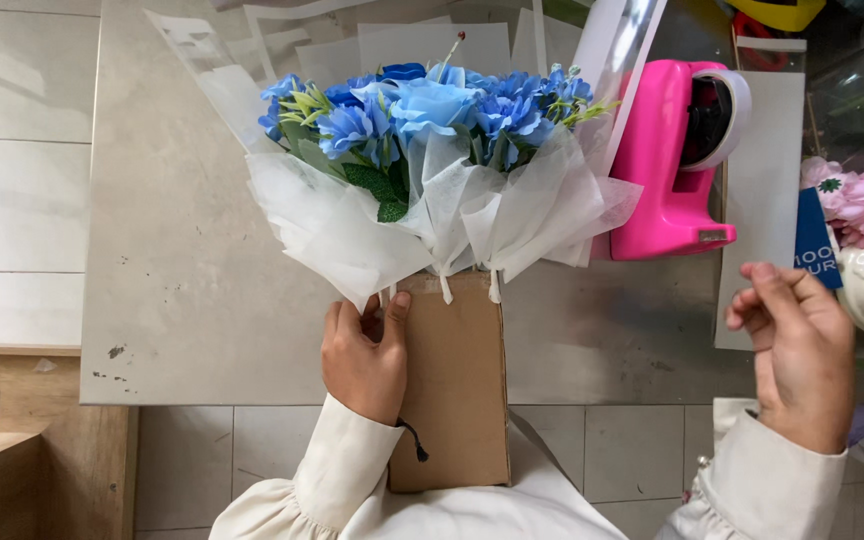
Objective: The person cuts sheets of transparent film using scissors, rolls them into sleeves, secures them with tape, and then places a bouquet of blue flowers into a cardboard carrier.
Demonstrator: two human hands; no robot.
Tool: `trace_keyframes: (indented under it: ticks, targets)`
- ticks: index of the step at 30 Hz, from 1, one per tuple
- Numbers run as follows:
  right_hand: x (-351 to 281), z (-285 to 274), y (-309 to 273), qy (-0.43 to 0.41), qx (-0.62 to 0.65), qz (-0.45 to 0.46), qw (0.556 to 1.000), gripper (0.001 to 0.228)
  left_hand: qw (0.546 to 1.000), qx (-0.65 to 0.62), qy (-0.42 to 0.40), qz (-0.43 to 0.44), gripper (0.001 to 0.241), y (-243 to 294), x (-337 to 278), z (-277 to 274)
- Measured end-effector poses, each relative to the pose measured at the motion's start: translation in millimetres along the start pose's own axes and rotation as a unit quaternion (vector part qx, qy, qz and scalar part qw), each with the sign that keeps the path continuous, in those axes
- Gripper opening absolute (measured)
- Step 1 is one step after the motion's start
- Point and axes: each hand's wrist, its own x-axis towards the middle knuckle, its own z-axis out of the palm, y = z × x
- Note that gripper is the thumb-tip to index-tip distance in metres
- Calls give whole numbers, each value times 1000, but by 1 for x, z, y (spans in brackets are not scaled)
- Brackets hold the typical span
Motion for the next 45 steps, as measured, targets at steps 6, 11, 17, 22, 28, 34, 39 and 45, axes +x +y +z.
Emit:
trace_keyframes:
  ticks: [6,11,17,22,28,34,39,45]
  targets:
    - [35,-31,79,-100,200,191,956,16,997,-73,-2,20,47,-6,0,3]
    - [-8,54,27,-209,-159,164,951,26,996,-77,10,43,43,-6,1,5]
    - [-117,170,-72,-318,-142,-90,933,70,995,-91,22,39,42,-12,-2,17]
    - [-128,237,-81,-566,18,-80,820,108,986,-135,57,85,37,-9,1,9]
    - [-127,275,-70,-456,-320,-206,804,102,982,-166,60,69,18,-17,0,15]
    - [-138,295,-75,-396,-442,-238,769,108,980,-163,88,76,10,-17,0,20]
    - [-136,301,-78,-385,-468,-249,755,108,980,-176,70,60,14,-14,-1,13]
    - [-124,305,-68,-374,-480,-290,739,112,980,-179,73,52,19,-14,0,15]
